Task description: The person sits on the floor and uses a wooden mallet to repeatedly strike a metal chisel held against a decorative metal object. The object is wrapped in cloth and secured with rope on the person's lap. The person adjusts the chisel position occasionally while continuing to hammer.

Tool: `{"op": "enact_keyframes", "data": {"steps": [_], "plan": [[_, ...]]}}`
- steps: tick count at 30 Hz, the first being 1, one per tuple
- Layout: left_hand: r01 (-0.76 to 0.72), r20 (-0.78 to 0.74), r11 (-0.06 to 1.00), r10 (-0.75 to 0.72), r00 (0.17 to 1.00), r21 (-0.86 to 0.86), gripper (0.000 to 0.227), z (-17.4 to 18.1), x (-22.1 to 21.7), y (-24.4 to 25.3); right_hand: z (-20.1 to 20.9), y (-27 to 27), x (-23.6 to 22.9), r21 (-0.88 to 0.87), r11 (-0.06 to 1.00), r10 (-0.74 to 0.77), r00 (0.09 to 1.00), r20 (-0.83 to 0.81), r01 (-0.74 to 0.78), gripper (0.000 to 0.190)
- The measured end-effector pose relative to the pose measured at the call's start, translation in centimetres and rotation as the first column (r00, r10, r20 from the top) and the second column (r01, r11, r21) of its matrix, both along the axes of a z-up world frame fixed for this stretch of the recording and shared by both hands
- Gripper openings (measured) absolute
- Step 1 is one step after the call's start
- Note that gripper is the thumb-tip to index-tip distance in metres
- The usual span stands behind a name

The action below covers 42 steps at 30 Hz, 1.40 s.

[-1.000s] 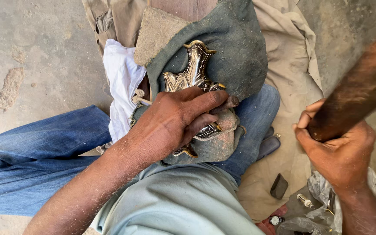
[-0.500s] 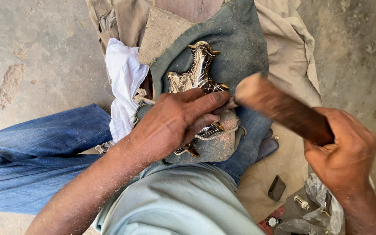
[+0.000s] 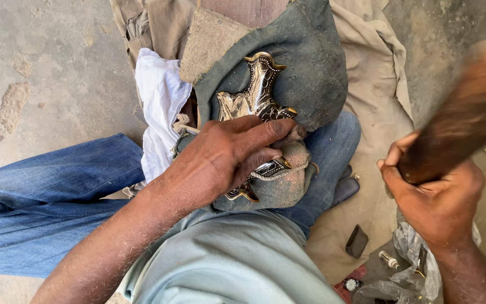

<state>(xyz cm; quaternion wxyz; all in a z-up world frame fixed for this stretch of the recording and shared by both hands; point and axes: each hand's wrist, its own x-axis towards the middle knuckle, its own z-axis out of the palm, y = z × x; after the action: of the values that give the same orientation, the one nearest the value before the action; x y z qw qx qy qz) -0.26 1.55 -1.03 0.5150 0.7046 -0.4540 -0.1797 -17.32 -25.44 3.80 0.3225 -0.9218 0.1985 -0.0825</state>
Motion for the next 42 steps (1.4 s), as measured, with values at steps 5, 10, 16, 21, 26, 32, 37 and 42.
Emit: {"op": "enact_keyframes", "data": {"steps": [5,10,16,21,26,32,37,42], "plan": [[-0.003,0.005,1.0,0.003,1.0,-0.03,0.037,0.1,-0.1,0.3,0.1,-0.3,-0.3,-0.296,0.94,0.152,0.986,-0.071,-0.166,0.024],[-0.019,0.011,1.0,0.019,1.0,0.017,0.038,0.0,-0.1,0.3,-0.3,-0.3,-0.7,-0.289,0.949,0.11,0.991,-0.073,-0.126,0.022],[0.014,0.001,1.0,-0.014,1.0,-0.015,0.037,-0.1,-0.2,0.6,0.1,-0.1,-0.7,-0.368,0.914,0.155,0.985,-0.074,-0.171,0.021],[-0.004,0.03,1.0,0.004,1.0,-0.006,0.037,-0.3,-0.2,0.7,0.5,-0.3,-0.2,-0.395,0.898,0.168,0.981,-0.092,-0.191,0.022],[0.016,0.027,1.0,-0.015,1.0,-0.023,0.038,-0.7,-0.2,0.8,0.5,0.1,-0.8,-0.193,0.97,0.147,0.989,-0.002,-0.145,0.02],[0.029,0.014,0.999,-0.029,0.999,0.034,0.036,-0.8,0.0,1.0,0.6,0.5,-0.1,-0.182,0.976,0.117,0.993,-0.036,-0.121,0.024],[0.033,0.058,0.999,-0.031,0.998,-0.031,0.037,-0.9,0.0,0.9,0.9,0.6,-0.5,-0.113,0.991,-0.084,0.987,-0.135,0.069,0.016],[0.053,0.061,0.999,-0.052,0.997,-0.006,0.036,-0.8,0.1,1.3,0.7,0.2,-0.8,-0.302,0.936,0.178,0.983,-0.039,-0.181,0.014]]}}
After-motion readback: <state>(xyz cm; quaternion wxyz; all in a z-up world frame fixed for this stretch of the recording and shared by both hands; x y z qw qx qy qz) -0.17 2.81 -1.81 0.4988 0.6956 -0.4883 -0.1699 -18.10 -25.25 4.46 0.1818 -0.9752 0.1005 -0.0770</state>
